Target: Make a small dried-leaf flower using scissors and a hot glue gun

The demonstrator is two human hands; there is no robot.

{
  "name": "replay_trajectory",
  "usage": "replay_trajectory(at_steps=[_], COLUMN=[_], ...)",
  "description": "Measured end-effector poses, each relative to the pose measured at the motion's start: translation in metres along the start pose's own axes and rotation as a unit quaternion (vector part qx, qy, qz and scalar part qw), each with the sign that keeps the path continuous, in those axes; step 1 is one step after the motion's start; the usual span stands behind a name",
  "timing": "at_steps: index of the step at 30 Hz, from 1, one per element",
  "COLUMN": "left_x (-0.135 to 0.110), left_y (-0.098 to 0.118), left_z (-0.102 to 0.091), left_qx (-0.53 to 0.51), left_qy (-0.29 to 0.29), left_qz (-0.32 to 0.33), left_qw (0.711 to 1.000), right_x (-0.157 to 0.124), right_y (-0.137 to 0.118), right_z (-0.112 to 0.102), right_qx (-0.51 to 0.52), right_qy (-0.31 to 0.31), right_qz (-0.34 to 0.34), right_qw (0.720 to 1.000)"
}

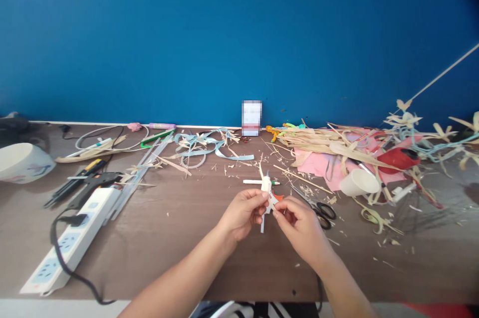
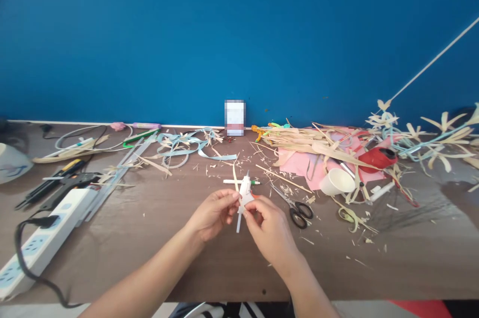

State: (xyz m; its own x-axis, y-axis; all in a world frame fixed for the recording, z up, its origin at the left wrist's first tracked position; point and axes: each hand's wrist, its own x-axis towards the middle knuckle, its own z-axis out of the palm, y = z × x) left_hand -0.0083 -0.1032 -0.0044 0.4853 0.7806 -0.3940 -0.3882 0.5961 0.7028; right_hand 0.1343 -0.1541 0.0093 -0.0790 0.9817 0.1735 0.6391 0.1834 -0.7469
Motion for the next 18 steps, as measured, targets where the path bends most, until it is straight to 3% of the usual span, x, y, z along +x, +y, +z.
replay_trajectory(at_steps=[7, 11, 14, 18], left_x=[-0.005, -0.007, -0.008, -0.01], left_y=[0.001, -0.001, -0.003, -0.006], left_z=[-0.001, 0.001, 0.001, 0.0], left_qx=[-0.004, 0.014, 0.02, 0.099], left_qy=[-0.048, -0.059, -0.046, -0.031], left_qz=[-0.071, -0.064, -0.032, 0.032], left_qw=[0.996, 0.996, 0.998, 0.994], right_x=[0.001, 0.002, 0.001, 0.001], right_y=[0.005, 0.007, 0.007, 0.006], right_z=[-0.002, 0.0, 0.001, 0.001], right_qx=[-0.056, -0.078, -0.025, 0.148], right_qy=[0.074, 0.127, 0.147, 0.066], right_qz=[-0.043, -0.061, -0.008, 0.073], right_qw=[0.995, 0.987, 0.989, 0.984])
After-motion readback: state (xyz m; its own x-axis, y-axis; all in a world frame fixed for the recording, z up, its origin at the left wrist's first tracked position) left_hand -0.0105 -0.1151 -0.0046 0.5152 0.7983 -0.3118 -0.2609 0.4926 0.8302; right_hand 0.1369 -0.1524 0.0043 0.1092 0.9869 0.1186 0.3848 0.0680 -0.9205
